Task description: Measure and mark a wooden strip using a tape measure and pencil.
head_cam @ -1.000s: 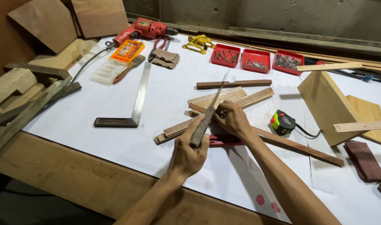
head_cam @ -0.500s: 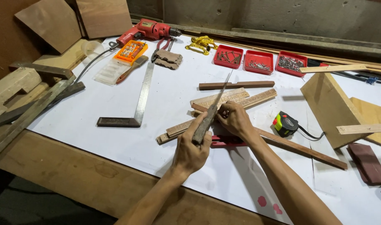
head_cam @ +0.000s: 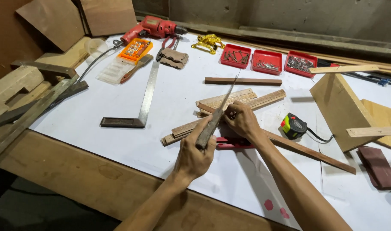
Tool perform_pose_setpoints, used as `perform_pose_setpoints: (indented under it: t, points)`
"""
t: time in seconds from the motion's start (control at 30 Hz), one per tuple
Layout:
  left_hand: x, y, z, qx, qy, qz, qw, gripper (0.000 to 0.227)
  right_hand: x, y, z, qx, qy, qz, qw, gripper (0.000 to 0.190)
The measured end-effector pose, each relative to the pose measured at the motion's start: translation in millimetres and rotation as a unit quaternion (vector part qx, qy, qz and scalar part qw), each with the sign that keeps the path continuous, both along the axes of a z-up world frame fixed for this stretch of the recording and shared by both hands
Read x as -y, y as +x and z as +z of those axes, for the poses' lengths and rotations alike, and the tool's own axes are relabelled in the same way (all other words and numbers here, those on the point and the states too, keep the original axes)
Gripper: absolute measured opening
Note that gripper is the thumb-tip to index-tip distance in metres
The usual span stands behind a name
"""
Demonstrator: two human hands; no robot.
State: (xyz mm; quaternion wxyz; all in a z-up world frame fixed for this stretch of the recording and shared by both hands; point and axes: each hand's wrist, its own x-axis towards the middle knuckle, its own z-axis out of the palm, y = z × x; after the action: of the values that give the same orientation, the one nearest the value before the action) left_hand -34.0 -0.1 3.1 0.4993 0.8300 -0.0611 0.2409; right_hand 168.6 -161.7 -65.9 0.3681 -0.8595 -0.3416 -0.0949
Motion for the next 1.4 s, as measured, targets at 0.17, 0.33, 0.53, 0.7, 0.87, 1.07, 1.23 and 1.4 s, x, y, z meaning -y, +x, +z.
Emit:
perform_pose_setpoints:
  t: [0.17,0.33,0.53,0.7,0.87,1.07,1.23,1.4]
  points:
    - [-9.4,-34.2,27.5,-0.109,-0.024,0.002,0.994,0.06,-5.0,-4.0,11.2,-0.028,-0.037,-0.028,0.999,0.013]
    - [-6.2,-9.0,12.5,-0.073,-0.022,0.0,0.997,0.058,-3.0,-10.7,14.7,-0.012,-0.033,-0.037,0.999,0.019]
    - [-7.5,-2.2,12.2,-0.016,-0.021,0.0,1.0,0.057,-5.0,-16.2,24.4,-0.019,-0.005,-0.037,0.999,0.024]
    - [-11.1,-12.1,31.0,-0.058,-0.051,0.001,0.997,0.064,3.4,-15.4,19.2,-0.029,-0.017,-0.006,0.999,0.016]
    - [-12.0,-7.5,23.2,-0.045,-0.055,-0.01,0.997,0.064,3.6,-28.5,31.0,-0.053,-0.045,-0.012,0.998,0.025]
    - [-18.9,9.3,16.2,-0.042,-0.068,-0.029,0.996,0.064,0.9,-29.2,30.2,-0.046,-0.035,-0.038,0.998,0.025]
    - [-18.9,23.0,14.0,-0.053,-0.083,-0.032,0.995,0.064,-0.3,-32.3,37.2,-0.043,-0.025,-0.032,0.998,0.024]
    - [-16.3,24.7,14.6,-0.09,-0.101,-0.035,0.99,0.067,-0.7,-31.2,40.5,-0.05,-0.032,-0.038,0.998,0.026]
